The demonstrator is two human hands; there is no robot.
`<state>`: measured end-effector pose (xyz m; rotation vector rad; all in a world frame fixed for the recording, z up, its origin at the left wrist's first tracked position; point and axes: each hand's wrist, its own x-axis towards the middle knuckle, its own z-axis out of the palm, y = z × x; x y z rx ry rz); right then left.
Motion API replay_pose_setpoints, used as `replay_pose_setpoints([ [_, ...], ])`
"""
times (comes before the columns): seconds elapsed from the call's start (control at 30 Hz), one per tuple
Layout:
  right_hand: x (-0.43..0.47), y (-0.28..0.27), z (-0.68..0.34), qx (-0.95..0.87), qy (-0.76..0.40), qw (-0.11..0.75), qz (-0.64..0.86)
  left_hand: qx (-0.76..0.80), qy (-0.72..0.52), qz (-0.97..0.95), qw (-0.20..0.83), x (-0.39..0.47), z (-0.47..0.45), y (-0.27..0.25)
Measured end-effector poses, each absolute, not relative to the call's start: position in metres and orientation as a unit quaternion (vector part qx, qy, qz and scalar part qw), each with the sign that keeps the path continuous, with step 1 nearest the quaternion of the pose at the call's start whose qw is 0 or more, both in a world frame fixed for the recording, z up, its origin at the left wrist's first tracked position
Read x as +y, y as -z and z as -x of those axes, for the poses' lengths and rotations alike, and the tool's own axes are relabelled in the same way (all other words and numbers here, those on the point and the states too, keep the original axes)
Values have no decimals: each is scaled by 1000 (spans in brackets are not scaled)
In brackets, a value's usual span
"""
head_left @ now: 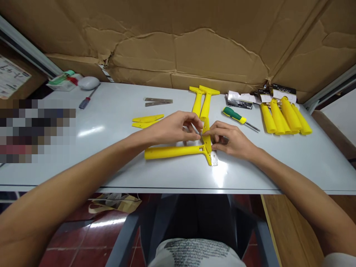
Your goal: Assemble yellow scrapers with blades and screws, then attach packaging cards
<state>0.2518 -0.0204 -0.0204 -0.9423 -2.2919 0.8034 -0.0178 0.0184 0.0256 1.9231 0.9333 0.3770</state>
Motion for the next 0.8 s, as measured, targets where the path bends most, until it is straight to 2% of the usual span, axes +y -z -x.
replay_pose_setpoints([
  [0.1, -18, 21, -252, -848, -285, 251, 370, 335, -141, -880, 304, 10, 20, -28],
  [0.2, -16, 22, -252, -846, -269, 245, 390, 199, -104, -962, 153, -7, 16, -25],
  [0.3, -16, 22, -252, -840, -263, 244, 408, 127, -93, -987, -33, -23, 10, -15],
  [0.37, -17, 21, -252, -834, -259, 237, 425, 120, -94, -981, -115, -28, 7, -8],
  [0.6, -12, 23, -253, -818, -241, 276, 444, 82, -106, -970, -205, -16, 8, -1],
  [0.8, -9, 3, -269, -754, -332, 360, 437, 95, -117, -970, -189, -6, 13, -1],
])
